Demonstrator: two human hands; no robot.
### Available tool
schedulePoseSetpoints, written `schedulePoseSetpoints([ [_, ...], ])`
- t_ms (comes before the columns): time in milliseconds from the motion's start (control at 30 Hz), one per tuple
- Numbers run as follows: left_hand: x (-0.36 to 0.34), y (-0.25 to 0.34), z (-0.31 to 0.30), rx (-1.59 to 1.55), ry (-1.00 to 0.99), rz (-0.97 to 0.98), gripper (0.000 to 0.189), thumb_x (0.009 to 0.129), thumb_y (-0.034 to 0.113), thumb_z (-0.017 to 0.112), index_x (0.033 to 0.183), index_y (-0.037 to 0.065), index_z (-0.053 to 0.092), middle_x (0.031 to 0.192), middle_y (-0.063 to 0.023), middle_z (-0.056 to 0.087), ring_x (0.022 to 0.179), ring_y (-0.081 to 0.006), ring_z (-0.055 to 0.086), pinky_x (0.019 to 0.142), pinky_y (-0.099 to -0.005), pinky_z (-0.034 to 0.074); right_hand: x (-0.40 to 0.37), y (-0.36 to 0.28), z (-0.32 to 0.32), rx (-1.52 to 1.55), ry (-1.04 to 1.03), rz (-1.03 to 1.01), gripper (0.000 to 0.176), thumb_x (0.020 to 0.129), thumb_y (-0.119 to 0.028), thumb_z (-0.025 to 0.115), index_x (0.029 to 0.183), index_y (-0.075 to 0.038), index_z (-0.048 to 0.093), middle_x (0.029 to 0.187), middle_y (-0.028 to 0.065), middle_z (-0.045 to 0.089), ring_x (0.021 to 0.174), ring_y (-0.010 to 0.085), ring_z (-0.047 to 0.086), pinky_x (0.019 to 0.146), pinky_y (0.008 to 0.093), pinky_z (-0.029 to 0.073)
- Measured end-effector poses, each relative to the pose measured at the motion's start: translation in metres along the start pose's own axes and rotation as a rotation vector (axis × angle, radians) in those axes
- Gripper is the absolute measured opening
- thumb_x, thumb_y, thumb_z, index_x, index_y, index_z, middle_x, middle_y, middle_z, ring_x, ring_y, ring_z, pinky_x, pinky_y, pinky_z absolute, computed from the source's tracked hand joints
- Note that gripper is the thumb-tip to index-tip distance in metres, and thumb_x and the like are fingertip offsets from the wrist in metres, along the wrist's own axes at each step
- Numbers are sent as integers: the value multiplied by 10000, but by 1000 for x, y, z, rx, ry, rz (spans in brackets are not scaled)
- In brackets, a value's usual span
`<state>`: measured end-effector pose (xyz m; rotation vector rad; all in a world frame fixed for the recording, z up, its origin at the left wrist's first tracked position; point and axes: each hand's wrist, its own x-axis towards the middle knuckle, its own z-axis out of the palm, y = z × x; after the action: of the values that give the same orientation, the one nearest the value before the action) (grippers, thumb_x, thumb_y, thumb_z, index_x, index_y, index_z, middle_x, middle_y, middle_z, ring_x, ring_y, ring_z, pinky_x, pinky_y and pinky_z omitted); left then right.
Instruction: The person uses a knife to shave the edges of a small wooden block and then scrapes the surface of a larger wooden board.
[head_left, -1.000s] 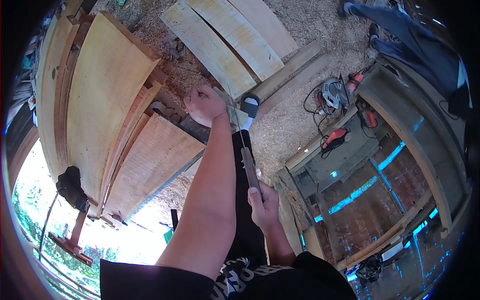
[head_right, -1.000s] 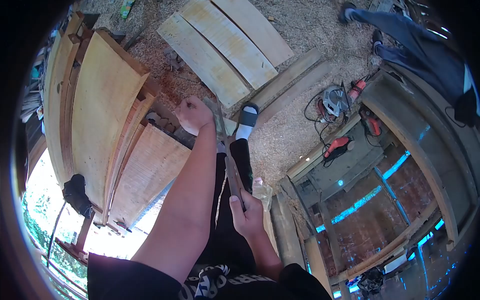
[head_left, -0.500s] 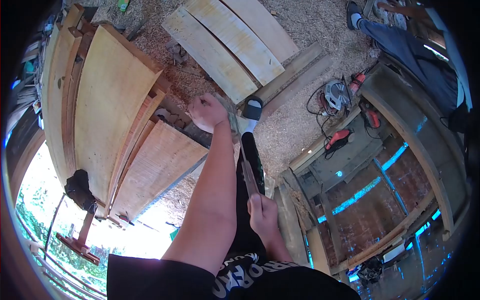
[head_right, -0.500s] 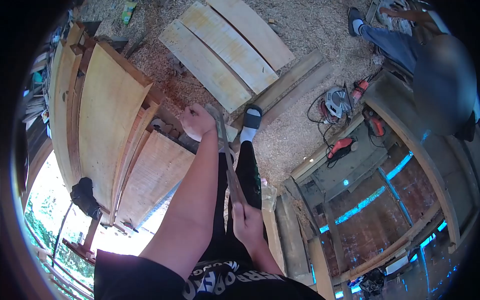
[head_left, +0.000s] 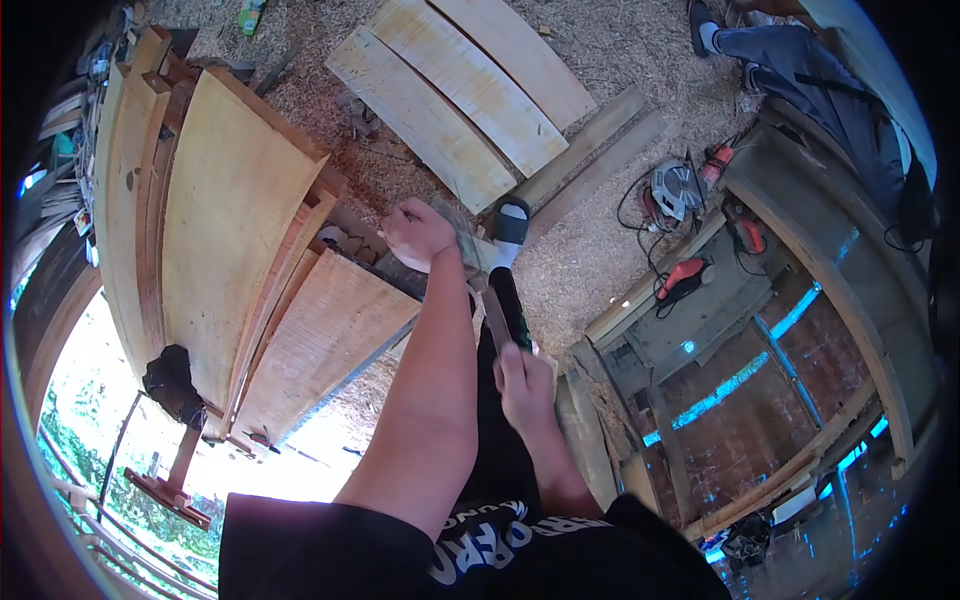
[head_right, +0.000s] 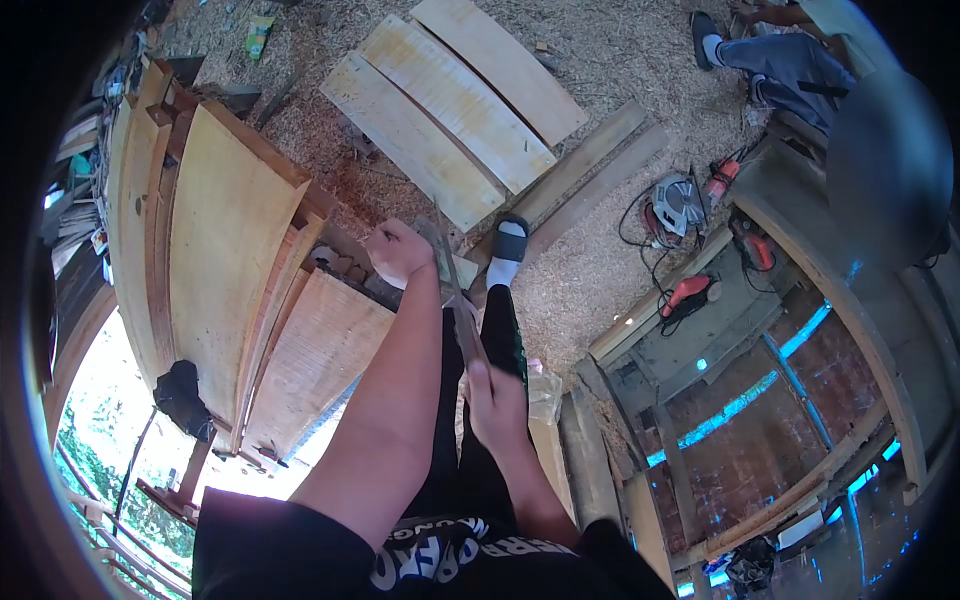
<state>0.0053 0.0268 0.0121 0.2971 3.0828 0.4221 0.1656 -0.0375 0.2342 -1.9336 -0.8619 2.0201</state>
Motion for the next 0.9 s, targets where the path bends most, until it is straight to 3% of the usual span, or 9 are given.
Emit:
schedulePoseSetpoints([
  [100, 3, 3, 2, -31, 2, -10, 344, 952, 269, 513, 814, 27, 716, 859, -217, 646, 851, -415, 636, 777, -526, 509, 9, 5, 6, -38, 2, -45, 568, 1123, -351, 438, 637, -58, 460, 565, -30, 426, 502, 51, 367, 464, 274, 252],
  [233, 0, 0, -3, -9, 2, -26, 324, 938, 245, 554, 814, -12, 707, 873, -249, 686, 827, -431, 661, 765, -528, 524, -46, 11, -14, -13, -5, -9, 566, 1115, -370, 466, 643, -58, 471, 568, -25, 434, 492, 55, 383, 457, 265, 265],
  [367, 0, 3, 0, -22, 40, 16, 313, 931, 240, 539, 764, 9, 668, 851, -221, 645, 823, -418, 627, 755, -538, 506, 7, 15, 2, 5, 1, 48, 570, 1116, -398, 454, 654, -65, 483, 591, -35, 445, 499, 57, 376, 462, 264, 271],
  [433, -3, -3, -1, -3, 29, 33, 314, 929, 239, 540, 763, 5, 665, 844, -221, 644, 820, -418, 628, 751, -539, 506, 26, 18, 14, -8, 15, -21, 605, 1113, -429, 446, 689, -8, 535, 580, -3, 468, 547, 80, 451, 501, 308, 336],
  [500, 1, -4, 3, 14, 15, 57, 314, 928, 237, 541, 761, 0, 662, 837, -222, 643, 817, -419, 628, 748, -540, 506, -15, 23, 6, 28, 40, -2, 607, 1110, -431, 454, 684, -3, 526, 570, 1, 457, 545, 85, 450, 498, 315, 338],
  [567, 0, -3, 2, -50, 43, 69, 317, 929, 237, 544, 763, -4, 665, 835, -225, 647, 821, -421, 631, 746, -539, 508, -49, 23, -9, 87, -1, 40, 559, 1115, -400, 456, 662, -73, 478, 598, -39, 421, 535, 66, 368, 498, 277, 276],
  [700, 2, -4, 4, 2, 12, 40, 312, 927, 236, 548, 774, -4, 676, 849, -230, 655, 827, -424, 635, 748, -534, 512, -5, 12, 2, -3, 9, 31, 557, 1116, -394, 453, 665, -68, 481, 599, -34, 416, 535, 71, 375, 499, 274, 284],
  [767, 0, -3, 4, -18, 42, 36, 308, 924, 235, 554, 776, -1, 684, 850, -229, 660, 824, -421, 637, 749, -529, 514, 43, 8, 17, 39, 19, -36, 588, 1113, -365, 454, 639, -21, 498, 554, -6, 446, 526, 83, 442, 496, 314, 336],
  [900, 0, -5, 4, 70, 15, -2, 298, 919, 229, 564, 772, 3, 692, 843, -228, 663, 814, -418, 640, 745, -526, 515, -30, 34, -1, 113, 86, 55, 597, 1111, -426, 449, 631, -73, 465, 563, -33, 416, 480, 82, 378, 462, 279, 268],
])
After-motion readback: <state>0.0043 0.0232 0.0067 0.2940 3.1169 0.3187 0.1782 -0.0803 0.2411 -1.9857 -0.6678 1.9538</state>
